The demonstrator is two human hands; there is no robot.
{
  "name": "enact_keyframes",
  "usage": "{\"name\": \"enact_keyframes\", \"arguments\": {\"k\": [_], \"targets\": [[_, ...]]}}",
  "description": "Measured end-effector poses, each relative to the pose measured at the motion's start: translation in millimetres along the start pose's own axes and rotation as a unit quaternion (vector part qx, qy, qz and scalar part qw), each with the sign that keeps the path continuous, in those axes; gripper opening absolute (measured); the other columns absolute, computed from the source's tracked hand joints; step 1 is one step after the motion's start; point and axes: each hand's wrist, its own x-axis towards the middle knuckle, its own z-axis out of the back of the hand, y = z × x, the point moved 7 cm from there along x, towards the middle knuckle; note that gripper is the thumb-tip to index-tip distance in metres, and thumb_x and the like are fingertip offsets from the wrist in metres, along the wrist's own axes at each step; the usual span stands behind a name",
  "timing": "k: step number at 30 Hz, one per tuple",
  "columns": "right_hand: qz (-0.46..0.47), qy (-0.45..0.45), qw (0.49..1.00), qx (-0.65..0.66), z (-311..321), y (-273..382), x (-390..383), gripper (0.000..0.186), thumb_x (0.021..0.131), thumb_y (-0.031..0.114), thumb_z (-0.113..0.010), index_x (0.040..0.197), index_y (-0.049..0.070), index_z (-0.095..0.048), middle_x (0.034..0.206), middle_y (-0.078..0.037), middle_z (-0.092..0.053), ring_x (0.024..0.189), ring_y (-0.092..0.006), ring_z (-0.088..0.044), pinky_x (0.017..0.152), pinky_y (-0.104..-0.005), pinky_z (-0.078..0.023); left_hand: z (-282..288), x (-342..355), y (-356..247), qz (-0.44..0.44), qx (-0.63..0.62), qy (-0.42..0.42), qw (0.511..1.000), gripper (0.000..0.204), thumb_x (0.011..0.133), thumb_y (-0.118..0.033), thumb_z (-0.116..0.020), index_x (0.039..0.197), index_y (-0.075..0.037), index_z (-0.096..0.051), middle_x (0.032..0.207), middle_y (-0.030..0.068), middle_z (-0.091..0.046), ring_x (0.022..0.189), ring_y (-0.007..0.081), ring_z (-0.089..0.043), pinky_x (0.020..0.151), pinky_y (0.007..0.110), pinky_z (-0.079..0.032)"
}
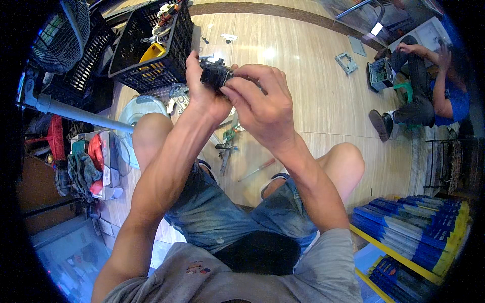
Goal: The person assembles a small motor by sliding the metal casing over the rotor, fitting the gear housing onto it by hand, and tightening screws into the assembly with a screwdriver.
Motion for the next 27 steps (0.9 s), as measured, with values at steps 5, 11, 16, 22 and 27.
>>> {"name": "enact_keyframes", "arguments": {"k": [5,11,16,22,27], "targets": [[0.024,-0.030,0.999,-0.011,2.5,2.1,0.8,0.021,0.068,0.003,-0.080,0.087,0.004,-0.070,0.096,-0.008,-0.066,0.091,-0.0272,-0.062,0.080,-0.0369,-0.049,-3.0,-2.0,1.6,0.005,0.003,0.014,1.000,0.065,0.093,-0.068,-0.038,0.103,-0.005,-0.055,0.086,0.0135,-0.060,0.078,0.0273,-0.061,0.073,0.042,-0.055],[0.046,-0.033,0.998,-0.032,-1.0,1.9,0.3,0.020,0.068,0.006,-0.081,0.083,0.005,-0.069,0.094,-0.007,-0.065,0.090,-0.0269,-0.062,0.080,-0.0371,-0.049,0.8,-2.4,1.3,0.005,0.008,0.011,1.000,0.066,0.092,-0.068,-0.038,0.104,-0.006,-0.054,0.087,0.0130,-0.060,0.079,0.0261,-0.061,0.072,0.041,-0.055],[0.056,-0.031,0.997,-0.034,0.7,4.6,3.9,0.019,0.070,0.007,-0.083,0.084,0.005,-0.070,0.094,-0.007,-0.065,0.091,-0.0255,-0.062,0.077,-0.0357,-0.050,-3.0,-4.1,-2.8,-0.006,0.010,0.037,0.999,0.063,0.093,-0.067,-0.040,0.105,-0.007,-0.054,0.088,0.0129,-0.059,0.079,0.0262,-0.061,0.073,0.041,-0.055],[0.059,-0.023,0.997,-0.049,0.1,5.6,2.0,0.019,0.071,0.006,-0.084,0.085,0.004,-0.071,0.095,-0.008,-0.066,0.091,-0.0251,-0.063,0.076,-0.0347,-0.052,-1.4,-5.3,-1.9,-0.020,0.025,0.004,0.999,0.062,0.094,-0.066,-0.038,0.103,-0.007,-0.055,0.087,0.0135,-0.061,0.079,0.0266,-0.063,0.072,0.041,-0.055],[0.070,-0.024,0.996,-0.042,1.8,5.0,1.8,0.022,0.070,0.005,-0.084,0.087,0.003,-0.071,0.096,-0.009,-0.065,0.092,-0.0258,-0.063,0.077,-0.0350,-0.053,-1.5,-1.2,-0.6,0.005,0.012,0.030,0.999,0.064,0.094,-0.066,-0.036,0.103,-0.006,-0.055,0.084,0.0143,-0.062,0.077,0.0271,-0.063,0.072,0.041,-0.055]]}}
